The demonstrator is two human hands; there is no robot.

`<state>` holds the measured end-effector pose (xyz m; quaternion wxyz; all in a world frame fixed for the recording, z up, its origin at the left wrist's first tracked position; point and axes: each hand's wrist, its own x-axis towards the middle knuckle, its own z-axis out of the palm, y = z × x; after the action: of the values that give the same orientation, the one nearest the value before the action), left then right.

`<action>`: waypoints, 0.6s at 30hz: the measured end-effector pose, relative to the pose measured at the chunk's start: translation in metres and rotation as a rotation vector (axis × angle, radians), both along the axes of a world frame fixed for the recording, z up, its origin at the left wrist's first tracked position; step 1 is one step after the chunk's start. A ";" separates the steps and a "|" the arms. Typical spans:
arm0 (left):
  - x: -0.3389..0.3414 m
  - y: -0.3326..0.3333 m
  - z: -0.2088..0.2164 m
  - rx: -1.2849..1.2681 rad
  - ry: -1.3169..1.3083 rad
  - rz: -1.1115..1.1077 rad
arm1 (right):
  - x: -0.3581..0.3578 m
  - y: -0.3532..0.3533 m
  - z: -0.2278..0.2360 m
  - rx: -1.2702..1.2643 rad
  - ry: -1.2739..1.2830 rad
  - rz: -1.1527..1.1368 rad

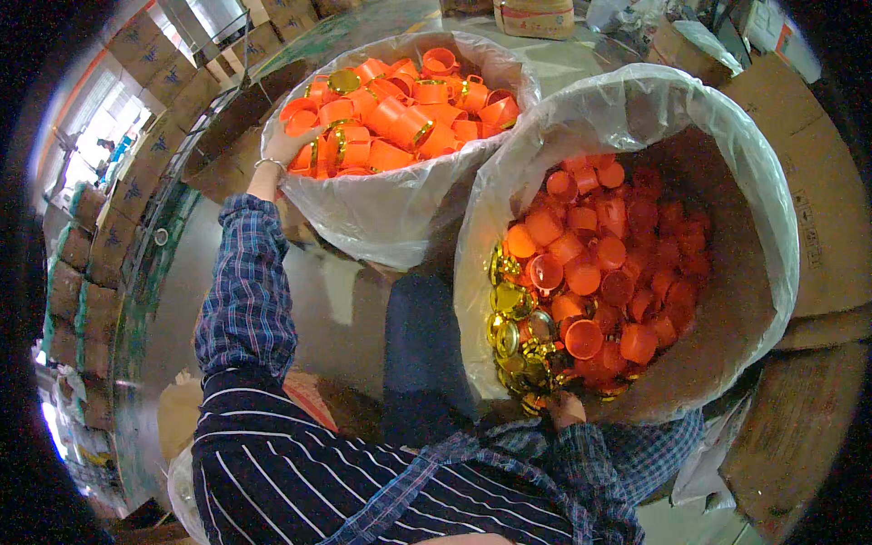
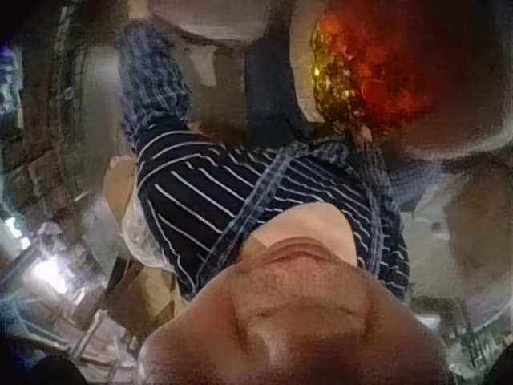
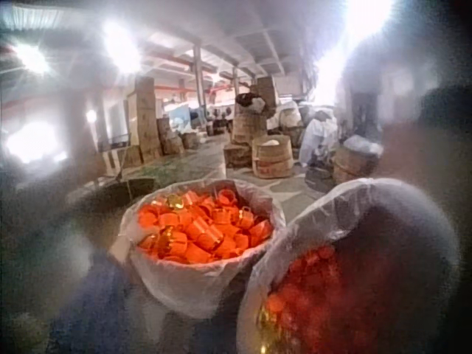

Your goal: The person sits on the floor and repeatedly picks orange plastic cups and gold metallic rings from a large bag. They fit each ring onto a cup and place the assembled unit into a second bag. The process continues with multiple items throughout the clip.

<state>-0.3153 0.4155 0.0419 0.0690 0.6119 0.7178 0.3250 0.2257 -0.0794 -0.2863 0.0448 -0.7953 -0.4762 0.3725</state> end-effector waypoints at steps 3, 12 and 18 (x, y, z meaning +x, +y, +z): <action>0.005 0.014 -0.010 -0.197 -0.167 -0.059 | 0.002 0.000 -0.008 0.000 -0.005 -0.013; 0.075 0.062 -0.008 -0.379 -0.586 -0.333 | -0.006 0.006 -0.003 0.023 0.082 -0.045; 0.160 0.112 -0.017 -0.547 -0.365 -0.391 | -0.014 0.016 0.005 -0.061 0.067 -0.099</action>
<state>-0.1557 0.5273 0.0253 0.4170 0.6283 0.6237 0.2060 0.2116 -0.0637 -0.2813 0.0547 -0.8059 -0.4229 0.4107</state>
